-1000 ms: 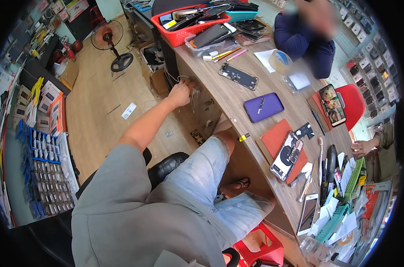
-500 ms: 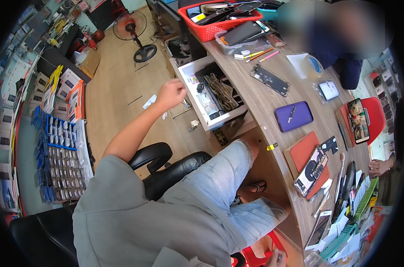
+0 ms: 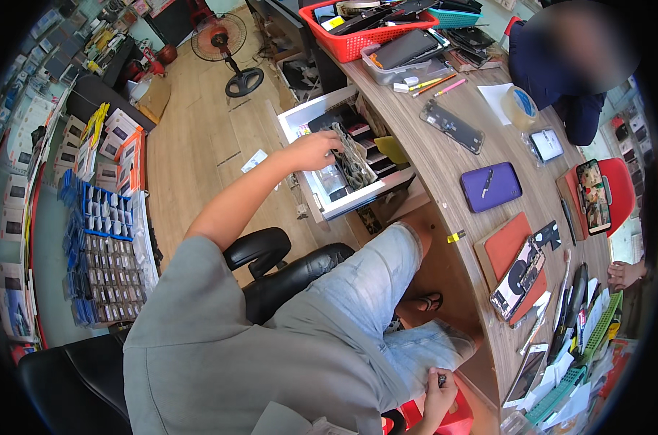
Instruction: The person works on a disassembled smartphone, using a screwdriver to remove and reinsert screws on the internal frame. They open a drawer to retrieve a small part, then continue adjusting components on the phone.
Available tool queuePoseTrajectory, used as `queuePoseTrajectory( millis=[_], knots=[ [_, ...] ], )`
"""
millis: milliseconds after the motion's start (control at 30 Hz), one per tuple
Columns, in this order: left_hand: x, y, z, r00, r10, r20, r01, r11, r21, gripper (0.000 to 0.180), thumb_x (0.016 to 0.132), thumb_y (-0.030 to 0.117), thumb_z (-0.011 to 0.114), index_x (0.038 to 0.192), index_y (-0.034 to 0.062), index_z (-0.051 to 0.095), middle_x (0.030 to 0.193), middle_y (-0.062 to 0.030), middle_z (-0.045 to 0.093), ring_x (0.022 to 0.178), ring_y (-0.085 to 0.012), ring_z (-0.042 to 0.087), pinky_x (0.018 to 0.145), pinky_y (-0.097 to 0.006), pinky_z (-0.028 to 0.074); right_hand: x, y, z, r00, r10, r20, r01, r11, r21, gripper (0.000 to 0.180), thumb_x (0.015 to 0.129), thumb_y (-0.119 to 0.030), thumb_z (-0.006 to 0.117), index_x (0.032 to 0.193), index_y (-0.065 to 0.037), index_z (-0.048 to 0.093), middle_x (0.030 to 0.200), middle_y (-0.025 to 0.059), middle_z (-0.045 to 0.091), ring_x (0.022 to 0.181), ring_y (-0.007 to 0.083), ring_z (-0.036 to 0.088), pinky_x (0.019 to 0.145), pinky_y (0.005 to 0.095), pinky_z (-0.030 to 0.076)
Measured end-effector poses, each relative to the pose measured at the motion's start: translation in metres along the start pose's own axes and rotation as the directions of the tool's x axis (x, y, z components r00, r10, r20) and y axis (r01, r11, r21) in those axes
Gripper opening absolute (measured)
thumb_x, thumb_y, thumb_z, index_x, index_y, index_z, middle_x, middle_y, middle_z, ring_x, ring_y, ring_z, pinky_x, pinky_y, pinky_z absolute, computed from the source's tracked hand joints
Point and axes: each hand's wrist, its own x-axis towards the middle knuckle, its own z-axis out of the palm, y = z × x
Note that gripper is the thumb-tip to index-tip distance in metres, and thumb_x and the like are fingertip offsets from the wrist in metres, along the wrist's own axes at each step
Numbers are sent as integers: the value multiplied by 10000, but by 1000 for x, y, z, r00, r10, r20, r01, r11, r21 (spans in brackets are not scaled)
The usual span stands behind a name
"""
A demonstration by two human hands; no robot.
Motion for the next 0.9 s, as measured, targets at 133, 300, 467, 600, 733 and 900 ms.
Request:
queuePoseTrajectory(
  millis=[133, 300, 467, 600, 733, 900],
  knots=[
    [-5, 1, -1, 999, -19, 33, 21, 999, -38, 307, 966, 117, 689, 1251, 37, 773, 1513, -181, 707, 1344, -428, 690, 1175, -474, 551, -3, 3, 6, 999, 37, 16, -37, 999, 3, 186, 1084, -126, 788, 965, 7, 735, 654, -55, 548, 576, 37, 456, 534, 264, 323],
    [-3, -1, 2, 996, -67, 64, 71, 995, -65, 307, 959, 133, 696, 1244, 40, 759, 1591, -205, 672, 1382, -440, 678, 1202, -468, 538, 1, -4, 11, 998, 58, 24, -57, 998, -12, 191, 1085, -128, 783, 958, 6, 734, 652, -48, 564, 563, 40, 465, 531, 264, 328],
    [-5, -3, 2, 997, 5, 77, -5, 1000, 0, 399, 938, 171, 741, 1321, 59, 754, 1654, -223, 619, 1448, -426, 645, 1227, -466, 525, 7, 2, 12, 998, 62, 23, -61, 998, -29, 192, 1082, -131, 794, 955, -7, 721, 651, -54, 552, 571, 38, 474, 530, 269, 344],
    [-7, -9, 11, 998, 66, 10, -66, 998, 14, 528, 917, 191, 786, 1430, 84, 726, 1648, -229, 619, 1454, -431, 638, 1236, -484, 519, 8, 1, 12, 996, 80, 30, -80, 997, 3, 193, 1085, -125, 791, 951, -8, 716, 647, -54, 551, 561, 40, 466, 525, 267, 336],
    [-2, 5, 3, 1000, 8, 30, -8, 1000, -12, 628, 907, 192, 796, 1512, 79, 670, 1561, -238, 668, 1420, -443, 647, 1223, -505, 523, 7, -3, 13, 994, 104, 24, -105, 994, 28, 195, 1089, -120, 786, 947, -12, 709, 644, -57, 549, 556, 38, 460, 522, 264, 325],
    [-5, -7, 12, 996, 53, -76, -51, 998, 27, 596, 913, 176, 771, 1490, 71, 668, 1457, -224, 707, 1384, -442, 655, 1191, -519, 540, 10, 2, 13, 993, 113, 35, -115, 992, 54, 183, 1089, -106, 782, 950, -15, 708, 640, -58, 544, 552, 33, 452, 517, 259, 313]
  ],
)
